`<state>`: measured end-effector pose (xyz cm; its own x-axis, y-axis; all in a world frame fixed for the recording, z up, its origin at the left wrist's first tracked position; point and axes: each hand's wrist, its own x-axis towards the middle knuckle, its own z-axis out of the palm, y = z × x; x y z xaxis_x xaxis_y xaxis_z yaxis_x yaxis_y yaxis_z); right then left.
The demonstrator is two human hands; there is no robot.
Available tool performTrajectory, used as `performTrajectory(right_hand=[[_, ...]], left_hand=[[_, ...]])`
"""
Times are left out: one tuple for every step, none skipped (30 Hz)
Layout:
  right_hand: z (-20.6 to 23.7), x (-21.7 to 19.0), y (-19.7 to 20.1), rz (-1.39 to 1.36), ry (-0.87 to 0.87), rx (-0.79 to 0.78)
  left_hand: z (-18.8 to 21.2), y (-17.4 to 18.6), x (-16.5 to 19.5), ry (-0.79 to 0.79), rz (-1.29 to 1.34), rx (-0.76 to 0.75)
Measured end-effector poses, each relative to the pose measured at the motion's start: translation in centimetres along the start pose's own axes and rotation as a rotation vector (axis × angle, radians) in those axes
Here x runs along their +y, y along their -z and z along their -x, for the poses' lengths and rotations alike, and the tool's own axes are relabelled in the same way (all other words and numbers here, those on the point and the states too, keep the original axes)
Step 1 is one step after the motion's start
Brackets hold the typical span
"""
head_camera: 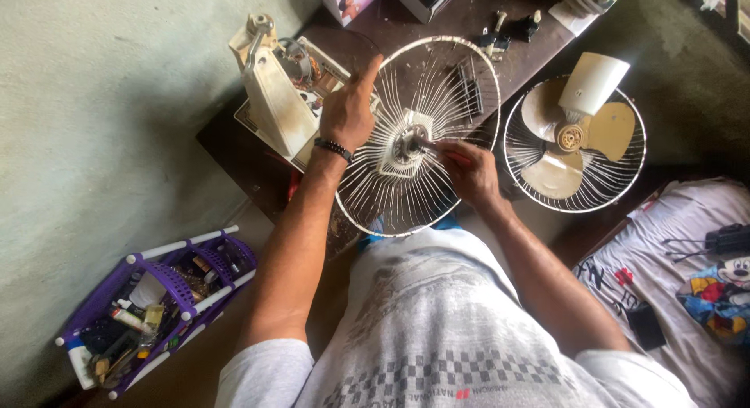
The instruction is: The person disassembles a table fan by removing the front grille and then uses a screwdriver to loosen and remove the motor housing. They continue to manipulate the motor and internal components on a workbench.
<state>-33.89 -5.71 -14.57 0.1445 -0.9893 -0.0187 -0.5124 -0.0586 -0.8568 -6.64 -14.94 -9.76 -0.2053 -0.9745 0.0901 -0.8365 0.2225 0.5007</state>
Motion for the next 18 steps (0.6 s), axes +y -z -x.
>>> performTrajectory(right_hand=[[-0.4,0.1,-0.1,-0.012,-0.002,-0.02],[-0.5,0.3,0.0,-0.025,-0.003,-0.04],[-0.5,0.4,0.0,-0.024,0.037,-0.014],[-0.3,0.6,0.1,-0.02,0.083,0.016],[-0.1,0.8,0.3,-0.015,0.13,0.046],[0.4,0.9,0.2,-0.012,0.025,0.041],[1.0,0.9,-0.1,-0.007,-0.082,0.035],[1.2,0.9,-0.2,0.001,-0.183,0.03],[1.3,0.8,-0.3,-0.011,-0.126,0.058],[1.3,0.6,-0.5,-0.026,-0.073,0.081],[1.1,0.5,-0.7,-0.042,-0.026,0.105],[0.8,0.3,-0.7,-0.033,-0.034,0.097],[0.1,0.2,-0.7,-0.022,-0.038,0.092],[-0.5,0.0,-0.6,-0.012,-0.043,0.089],[-0.8,0.0,-0.6,-0.03,-0.049,0.092],[-0.9,0.0,-0.5,-0.046,-0.059,0.092],[-0.9,0.1,-0.5,-0.064,-0.07,0.092],[-0.7,0.2,-0.6,-0.135,-0.123,0.103]], left_hand=[[0.0,0.0,0.2,0.007,0.006,-0.008],[-0.1,0.1,0.3,0.014,0.01,-0.015],[-0.2,0.1,0.3,0.017,0.011,-0.022],[-0.4,-0.1,0.3,0.04,0.029,-0.04],[-0.7,-0.2,0.4,0.062,0.045,-0.057],[-0.7,-0.2,0.3,0.086,0.059,-0.08],[-0.5,-0.4,0.2,0.063,0.044,-0.066],[-0.4,-0.5,0.2,0.038,0.029,-0.046],[-0.4,-0.5,0.0,0.013,0.01,-0.024],[-0.2,-0.4,-0.1,0.018,0.014,-0.024],[-0.1,-0.3,-0.2,0.023,0.019,-0.029],[0.0,-0.3,-0.2,0.025,0.024,-0.034],[0.0,-0.2,-0.2,-0.006,0.029,0.003],[0.1,-0.1,-0.1,-0.038,0.034,0.039],[0.1,0.0,-0.1,-0.068,0.042,0.071],[0.1,0.0,0.0,-0.053,0.058,0.046],[0.1,0.0,0.1,-0.037,0.073,0.021],[0.1,0.0,0.1,-0.026,0.084,0.001]])
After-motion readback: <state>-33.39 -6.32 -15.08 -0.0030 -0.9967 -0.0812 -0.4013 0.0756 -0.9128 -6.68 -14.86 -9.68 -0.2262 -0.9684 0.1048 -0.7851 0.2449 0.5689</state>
